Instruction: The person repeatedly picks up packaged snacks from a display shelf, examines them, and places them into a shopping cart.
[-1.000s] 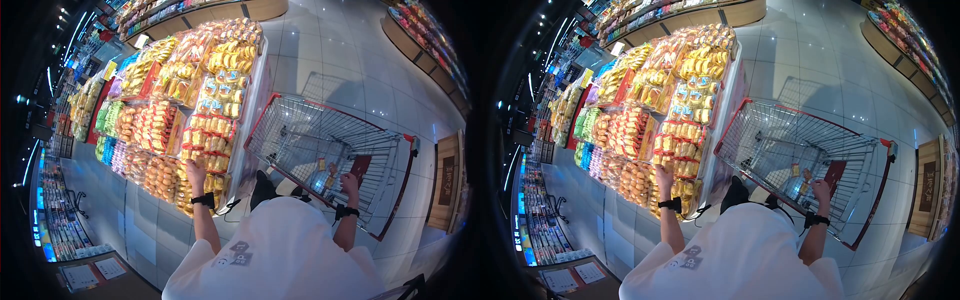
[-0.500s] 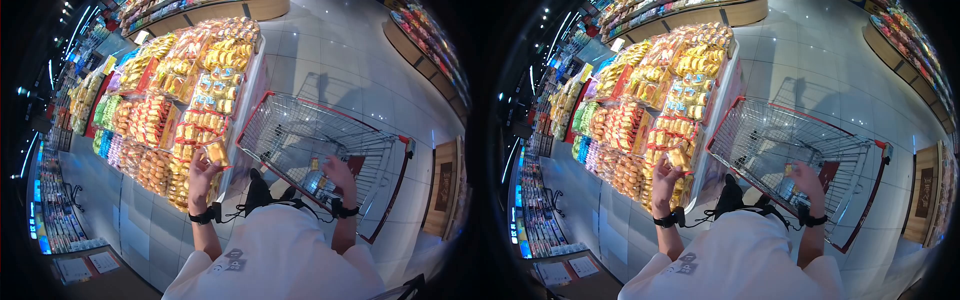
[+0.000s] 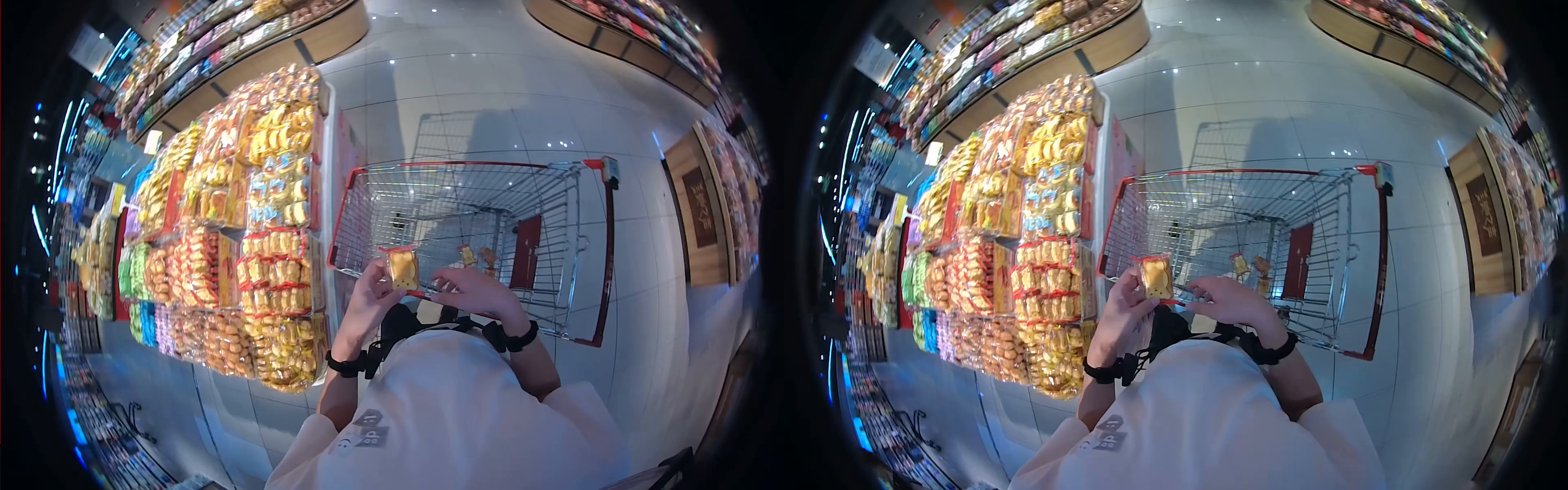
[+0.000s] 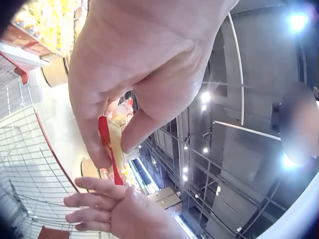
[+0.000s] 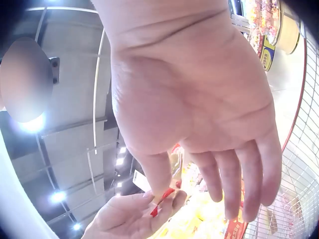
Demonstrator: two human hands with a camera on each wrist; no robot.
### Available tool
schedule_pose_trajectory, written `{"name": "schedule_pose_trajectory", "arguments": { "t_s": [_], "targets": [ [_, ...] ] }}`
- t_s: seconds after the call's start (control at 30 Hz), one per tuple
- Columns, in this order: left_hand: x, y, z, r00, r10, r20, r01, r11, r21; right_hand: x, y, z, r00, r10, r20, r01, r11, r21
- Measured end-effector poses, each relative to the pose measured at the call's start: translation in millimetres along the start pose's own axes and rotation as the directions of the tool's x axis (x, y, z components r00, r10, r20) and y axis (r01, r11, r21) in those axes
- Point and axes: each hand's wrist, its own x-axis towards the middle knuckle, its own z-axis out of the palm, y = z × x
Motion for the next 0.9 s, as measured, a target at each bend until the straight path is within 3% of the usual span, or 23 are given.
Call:
{"name": "schedule_pose_trajectory", "arguments": {
  "t_s": [0.03, 0.1, 0.23, 0.3, 0.4, 0.67, 0.9],
  "targets": [
    [4.9, -5.7, 3.6, 1.000, -0.018, -0.007, 0.017, 0.999, -0.029, -2.8, 1.9, 1.0, 1.000, 0.010, -0.017, -0.010, 1.000, 0.007],
    [15.5, -15.0, 9.9, 1.000, 0.005, 0.019, -0.005, 1.000, 0.019, -5.1, 6.9, 3.3, 0.992, -0.099, -0.074, 0.108, 0.984, 0.139],
    [26.5, -14.2, 24.5, 0.999, 0.045, 0.022, -0.046, 0.994, 0.095, -2.0, 12.1, 6.6, 0.989, -0.098, -0.111, 0.123, 0.962, 0.244],
    [29.8, -14.6, 27.3, 0.999, 0.036, 0.033, -0.040, 0.989, 0.146, 5.3, 19.2, 16.1, 0.951, -0.090, -0.296, 0.216, 0.879, 0.425],
    [28.3, -16.9, 30.8, 0.999, 0.045, 0.009, -0.046, 0.979, 0.201, 11.9, 17.8, 19.5, 0.936, -0.078, -0.344, 0.246, 0.841, 0.481],
    [11.3, -26.9, 17.0, 0.984, 0.114, -0.135, -0.052, 0.917, 0.395, 25.7, 6.1, 19.0, 0.951, -0.154, -0.268, 0.270, 0.837, 0.476],
    [4.3, -20.3, 20.6, 0.992, 0.094, -0.086, -0.045, 0.889, 0.456, 28.7, 11.5, 21.2, 0.962, -0.127, -0.240, 0.227, 0.863, 0.451]
  ]
}}
